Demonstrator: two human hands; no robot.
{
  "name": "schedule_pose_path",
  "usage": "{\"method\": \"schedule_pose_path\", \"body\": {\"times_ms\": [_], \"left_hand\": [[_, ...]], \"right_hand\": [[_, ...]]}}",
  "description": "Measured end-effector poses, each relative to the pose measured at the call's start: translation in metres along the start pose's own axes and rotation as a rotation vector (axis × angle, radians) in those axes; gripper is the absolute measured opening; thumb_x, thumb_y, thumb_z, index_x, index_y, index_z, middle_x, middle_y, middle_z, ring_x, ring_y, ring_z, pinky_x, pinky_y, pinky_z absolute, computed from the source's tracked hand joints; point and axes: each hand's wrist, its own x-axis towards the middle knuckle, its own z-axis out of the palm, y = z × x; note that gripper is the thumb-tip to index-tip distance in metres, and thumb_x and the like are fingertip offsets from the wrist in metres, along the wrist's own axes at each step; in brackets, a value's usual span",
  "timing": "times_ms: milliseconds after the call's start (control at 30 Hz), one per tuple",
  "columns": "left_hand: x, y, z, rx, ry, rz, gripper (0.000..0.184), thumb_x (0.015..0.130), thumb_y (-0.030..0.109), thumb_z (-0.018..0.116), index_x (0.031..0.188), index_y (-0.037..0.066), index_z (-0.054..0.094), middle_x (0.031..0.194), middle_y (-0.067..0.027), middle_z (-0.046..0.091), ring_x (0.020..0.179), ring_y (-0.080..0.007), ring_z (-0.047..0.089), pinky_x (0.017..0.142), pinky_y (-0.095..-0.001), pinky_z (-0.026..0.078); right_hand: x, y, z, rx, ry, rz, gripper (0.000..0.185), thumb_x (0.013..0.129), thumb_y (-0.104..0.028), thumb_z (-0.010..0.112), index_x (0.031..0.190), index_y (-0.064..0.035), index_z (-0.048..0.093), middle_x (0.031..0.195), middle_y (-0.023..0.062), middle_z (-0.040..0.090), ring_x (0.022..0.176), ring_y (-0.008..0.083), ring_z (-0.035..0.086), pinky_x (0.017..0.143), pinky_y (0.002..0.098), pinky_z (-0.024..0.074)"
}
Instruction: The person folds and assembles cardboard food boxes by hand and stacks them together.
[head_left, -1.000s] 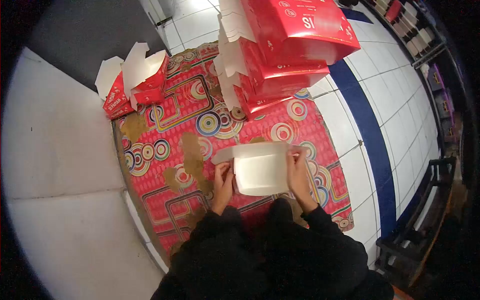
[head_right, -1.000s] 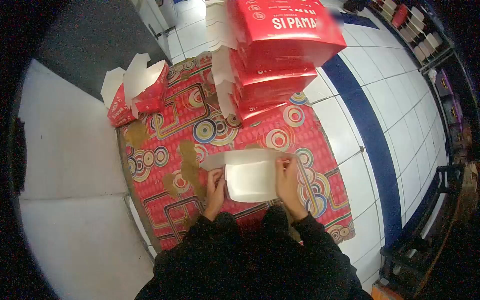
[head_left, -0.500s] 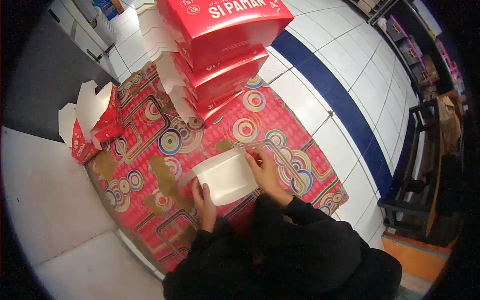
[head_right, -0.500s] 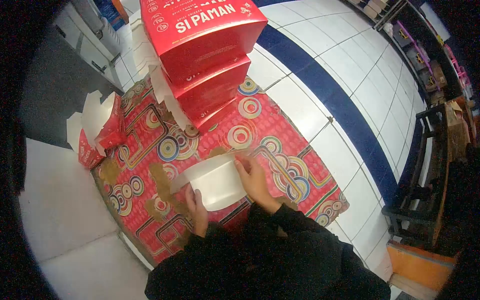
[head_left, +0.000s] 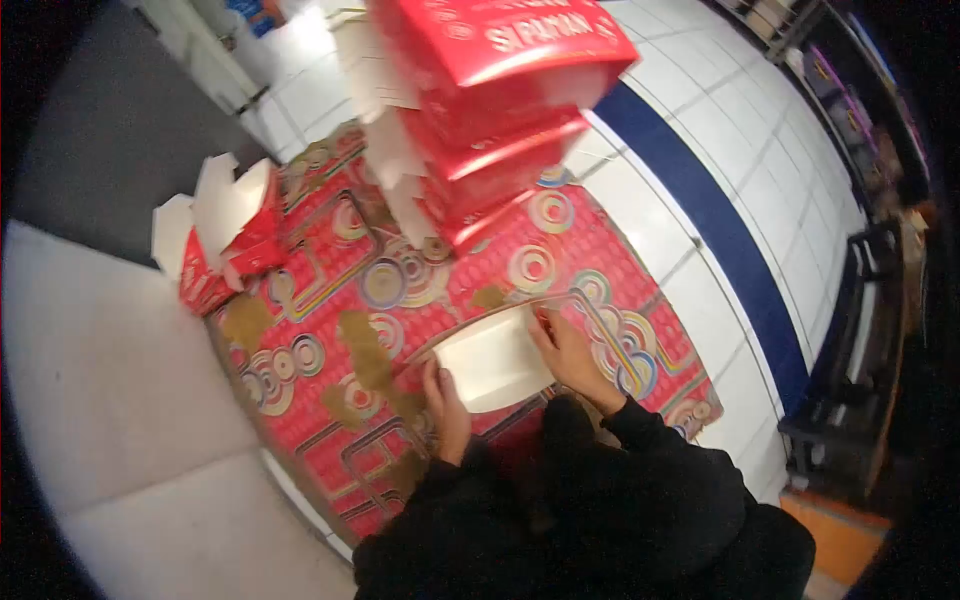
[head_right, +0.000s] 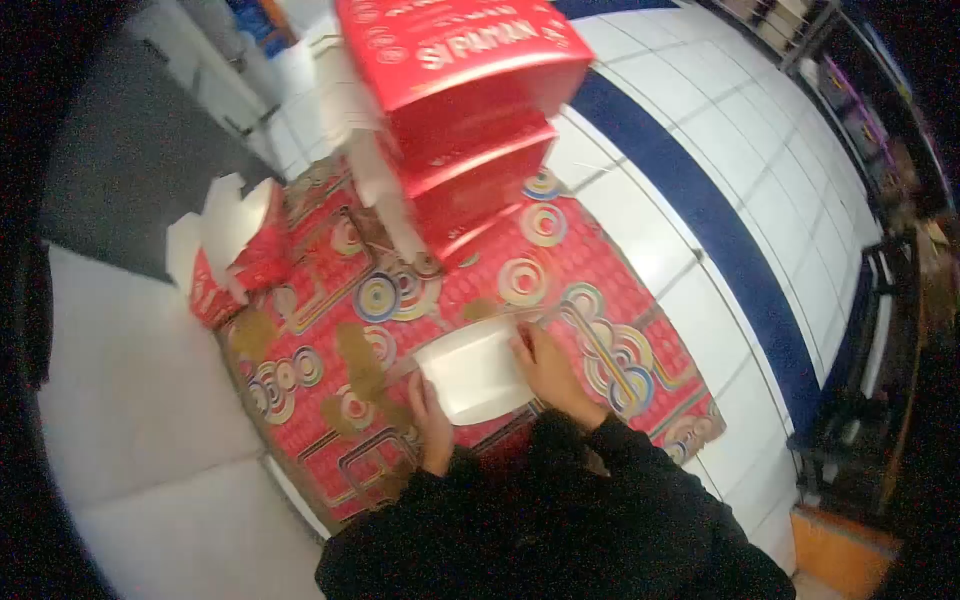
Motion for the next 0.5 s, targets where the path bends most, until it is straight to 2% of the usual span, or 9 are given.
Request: {"method": "schedule_pose_path", "body": {"times_ms": [67, 133, 233, 300, 333, 400, 433, 467, 500], "left_hand": [[0.002, -0.019, 0.002, -0.056, -0.007, 0.043, 0.04, 0.106, 0.023, 0.043, 0.137, -0.002, 0.046, 0.136, -0.0162, 0.051, 0.127, -0.0257, 0.047, 0.109, -0.037, 0.034], [0.002, -0.012, -0.001, -0.055, -0.018, 0.06, 0.036, 0.105, 0.021, 0.045, 0.135, 0.0, 0.048, 0.131, -0.0143, 0.055, 0.123, -0.0233, 0.05, 0.107, -0.0354, 0.036], [-0.003, 0.007, -0.015, -0.029, -0.069, 0.079, 0.036, 0.105, 0.023, 0.045, 0.132, -0.001, 0.051, 0.124, -0.0134, 0.059, 0.12, -0.0229, 0.052, 0.104, -0.0338, 0.038], [0.002, -0.052, -0.034, -0.121, 0.003, 0.096, 0.029, 0.103, 0.02, 0.047, 0.122, 0.0, 0.057, 0.115, -0.0129, 0.06, 0.115, -0.0223, 0.055, 0.101, -0.0335, 0.04], [0.007, -0.081, -0.059, -0.259, 0.078, -0.075, 0.026, 0.101, 0.018, 0.048, 0.116, 0.0, 0.058, 0.112, -0.0135, 0.06, 0.112, -0.0225, 0.055, 0.1, -0.0351, 0.041], [0.034, -0.048, -0.097, -0.024, 0.308, -0.222, 0.028, 0.102, 0.02, 0.045, 0.117, 0.0, 0.057, 0.116, -0.015, 0.059, 0.109, -0.0254, 0.057, 0.1, -0.0364, 0.042], [0.055, -0.052, -0.114, 0.048, 0.385, -0.162, 0.03, 0.1, 0.018, 0.047, 0.123, -0.001, 0.053, 0.119, -0.0162, 0.057, 0.11, -0.027, 0.055, 0.1, -0.0376, 0.042], [0.082, -0.049, -0.139, 0.257, 0.445, -0.025, 0.035, 0.099, 0.016, 0.048, 0.129, -0.002, 0.049, 0.122, -0.0174, 0.056, 0.112, -0.0286, 0.054, 0.1, -0.0389, 0.042], [0.118, -0.036, -0.158, 0.527, 0.49, 0.117, 0.041, 0.097, 0.014, 0.049, 0.135, -0.002, 0.045, 0.125, -0.0186, 0.055, 0.113, -0.0302, 0.053, 0.1, -0.0401, 0.041]], "right_hand": [[0.009, 0.024, 0.009, -0.178, 0.078, -0.146, 0.037, 0.097, -0.019, 0.055, 0.127, 0.0044, 0.056, 0.115, 0.026, 0.065, 0.108, 0.0341, 0.064, 0.091, 0.0421, 0.0489], [0.011, -0.01, 0.0, -0.342, 0.059, -0.018, 0.033, 0.097, -0.015, 0.053, 0.124, 0.0012, 0.06, 0.109, 0.0253, 0.066, 0.103, 0.0367, 0.064, 0.086, 0.0441, 0.0494], [0.011, -0.004, 0.004, -0.261, 0.069, -0.032, 0.029, 0.096, -0.015, 0.056, 0.119, -0.0008, 0.066, 0.098, 0.0233, 0.065, 0.091, 0.0381, 0.062, 0.079, 0.0452, 0.0485], [0.007, -0.01, -0.001, -0.471, 0.222, -0.286, 0.027, 0.094, -0.015, 0.06, 0.115, 0.0003, 0.069, 0.088, 0.02, 0.062, 0.08, 0.035, 0.06, 0.073, 0.0429, 0.0476], [0.003, -0.015, -0.002, -0.414, 0.256, -0.327, 0.028, 0.093, -0.015, 0.064, 0.116, 0.0006, 0.067, 0.083, 0.017, 0.059, 0.074, 0.0306, 0.057, 0.068, 0.0391, 0.0467], [0.0, -0.018, -0.003, -0.316, 0.242, -0.244, 0.028, 0.093, -0.015, 0.064, 0.116, 0.0, 0.067, 0.082, 0.0153, 0.059, 0.073, 0.0277, 0.057, 0.067, 0.0373, 0.0462], [-0.005, -0.016, -0.004, -0.223, 0.234, -0.143, 0.027, 0.093, -0.016, 0.064, 0.116, -0.0005, 0.067, 0.08, 0.0136, 0.058, 0.071, 0.0249, 0.056, 0.065, 0.0355, 0.0457], [-0.009, -0.006, -0.004, -0.191, 0.247, -0.178, 0.028, 0.098, -0.021, 0.059, 0.119, -0.003, 0.064, 0.078, 0.0086, 0.057, 0.071, 0.018, 0.053, 0.065, 0.034, 0.0439], [-0.012, 0.004, -0.003, -0.128, 0.228, -0.15, 0.027, 0.098, -0.021, 0.059, 0.117, -0.0031, 0.064, 0.079, 0.0084, 0.059, 0.071, 0.0171, 0.054, 0.065, 0.0331, 0.0444]]}}
